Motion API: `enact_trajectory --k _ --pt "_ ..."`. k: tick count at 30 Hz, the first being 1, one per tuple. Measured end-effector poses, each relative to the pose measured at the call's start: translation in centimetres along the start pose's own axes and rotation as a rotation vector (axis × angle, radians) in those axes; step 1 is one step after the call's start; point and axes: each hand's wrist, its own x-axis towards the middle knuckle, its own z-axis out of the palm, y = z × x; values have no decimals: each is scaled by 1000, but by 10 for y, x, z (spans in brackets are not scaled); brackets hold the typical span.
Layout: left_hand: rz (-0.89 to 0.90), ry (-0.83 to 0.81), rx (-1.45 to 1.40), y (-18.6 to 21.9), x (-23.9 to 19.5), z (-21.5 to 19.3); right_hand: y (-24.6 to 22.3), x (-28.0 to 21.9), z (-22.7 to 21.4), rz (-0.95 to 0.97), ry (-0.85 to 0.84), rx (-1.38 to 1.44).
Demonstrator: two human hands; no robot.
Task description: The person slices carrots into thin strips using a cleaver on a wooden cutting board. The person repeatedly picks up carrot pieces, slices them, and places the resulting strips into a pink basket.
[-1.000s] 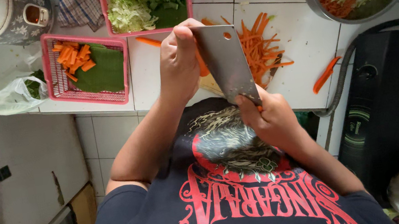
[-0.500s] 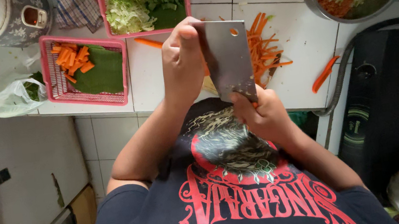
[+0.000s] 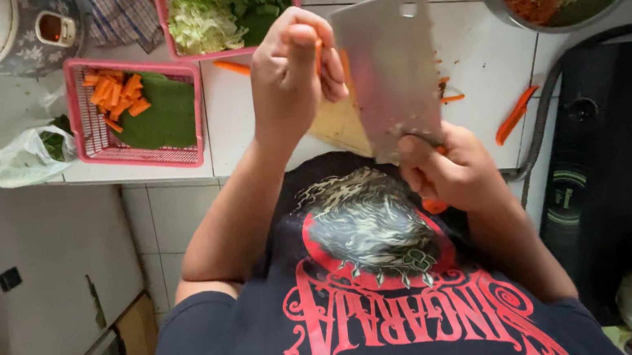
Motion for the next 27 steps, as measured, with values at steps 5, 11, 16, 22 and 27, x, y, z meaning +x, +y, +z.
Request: enact_trajectory --k 5,11,16,22,27 --pt "-155 -237 -694 -6 2 4 -6 -18 0 -81 321 -266" --pt "-208 -376 -561 -24 -2 37 2 -35 6 -252 394 -589" --pt "-213 -374 -446 -36 0 50 16 -58 7 -225 536 -596" --pt "-324 -297 -655 -78 4 48 39 -62 -7 -230 739 -391" --pt "-616 1 -788 -113 10 35 39 -55 -14 -211 724 -355"
